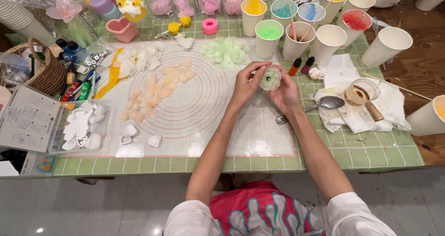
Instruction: The recorder is assembling a rose-shaped candle by placing wax petals into a silicone mold and adding fragrance oils.
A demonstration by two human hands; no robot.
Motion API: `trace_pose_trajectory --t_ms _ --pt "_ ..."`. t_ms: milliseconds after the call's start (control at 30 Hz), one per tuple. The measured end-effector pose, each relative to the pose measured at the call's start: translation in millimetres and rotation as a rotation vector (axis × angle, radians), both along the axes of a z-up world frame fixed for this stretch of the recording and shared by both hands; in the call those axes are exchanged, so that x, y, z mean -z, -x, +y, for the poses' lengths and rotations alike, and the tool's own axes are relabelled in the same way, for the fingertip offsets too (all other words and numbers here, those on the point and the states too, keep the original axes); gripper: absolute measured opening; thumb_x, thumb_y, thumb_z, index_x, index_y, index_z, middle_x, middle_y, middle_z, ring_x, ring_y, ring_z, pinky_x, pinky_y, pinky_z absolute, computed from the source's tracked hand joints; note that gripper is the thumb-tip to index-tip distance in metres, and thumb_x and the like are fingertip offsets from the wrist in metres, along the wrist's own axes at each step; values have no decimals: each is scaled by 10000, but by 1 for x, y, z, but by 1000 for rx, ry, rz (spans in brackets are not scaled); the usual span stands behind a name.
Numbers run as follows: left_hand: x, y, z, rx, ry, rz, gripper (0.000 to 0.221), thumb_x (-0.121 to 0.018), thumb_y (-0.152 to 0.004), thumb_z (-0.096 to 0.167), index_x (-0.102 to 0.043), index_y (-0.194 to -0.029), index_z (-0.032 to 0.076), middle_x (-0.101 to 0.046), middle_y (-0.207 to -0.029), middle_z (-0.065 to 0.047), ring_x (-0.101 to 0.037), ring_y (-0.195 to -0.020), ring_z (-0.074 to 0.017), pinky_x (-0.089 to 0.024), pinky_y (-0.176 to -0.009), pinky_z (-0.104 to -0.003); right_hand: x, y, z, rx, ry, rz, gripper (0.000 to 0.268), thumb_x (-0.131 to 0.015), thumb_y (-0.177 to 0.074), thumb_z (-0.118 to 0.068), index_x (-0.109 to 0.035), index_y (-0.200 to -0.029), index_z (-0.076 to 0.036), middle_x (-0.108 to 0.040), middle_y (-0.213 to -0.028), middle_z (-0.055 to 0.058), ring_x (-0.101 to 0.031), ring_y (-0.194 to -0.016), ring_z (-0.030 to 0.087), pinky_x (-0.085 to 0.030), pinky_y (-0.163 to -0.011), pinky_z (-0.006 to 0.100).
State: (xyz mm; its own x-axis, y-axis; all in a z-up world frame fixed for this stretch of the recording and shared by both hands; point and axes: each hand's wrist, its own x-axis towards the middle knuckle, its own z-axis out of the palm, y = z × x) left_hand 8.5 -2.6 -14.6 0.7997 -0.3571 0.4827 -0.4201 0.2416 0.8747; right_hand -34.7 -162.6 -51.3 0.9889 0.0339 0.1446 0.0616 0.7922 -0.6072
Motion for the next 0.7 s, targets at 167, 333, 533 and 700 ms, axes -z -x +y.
trace_pose_trajectory --t_ms 167,333,533,700 --pt "3 -2 -1 -4 -4 22 242 -596 -1046 170 -738 -1202 51 -754 -1131 -36 -698 -1008 -104 -554 -856 -269 2 -1 -2 -3 10 34 288 -385 -1111 -220 -553 -1310 -99 -634 -1289 68 -650 -1164 190 -571 -969 375" --pt "8 -4 -3 7 21 46 233 -609 -1046 154 -742 -1193 30 -753 -1115 -49 -698 -979 -111 -562 -837 -266 4 -1 -3 -14 7 5 277 -379 -1121 -229 -551 -1289 -90 -635 -1275 73 -654 -1150 195 -572 -950 382" --pt "9 -7 -2 62 84 166 256 -606 -1061 178 -737 -1221 27 -738 -1034 -14 -644 -905 -60 -541 -758 -234 -11 3 6 19 1 54 386 -347 -1108 -233 -506 -1385 -16 -605 -1370 127 -628 -1248 248 -523 -1103 464" --pt "17 -13 1 55 118 217 243 -629 -1052 184 -762 -1168 17 -748 -973 -6 -642 -835 -45 -537 -692 -227 -3 1 5 -16 44 43 467 -322 -1095 -232 -486 -1405 77 -588 -1418 191 -596 -1309 319 -481 -1172 505"
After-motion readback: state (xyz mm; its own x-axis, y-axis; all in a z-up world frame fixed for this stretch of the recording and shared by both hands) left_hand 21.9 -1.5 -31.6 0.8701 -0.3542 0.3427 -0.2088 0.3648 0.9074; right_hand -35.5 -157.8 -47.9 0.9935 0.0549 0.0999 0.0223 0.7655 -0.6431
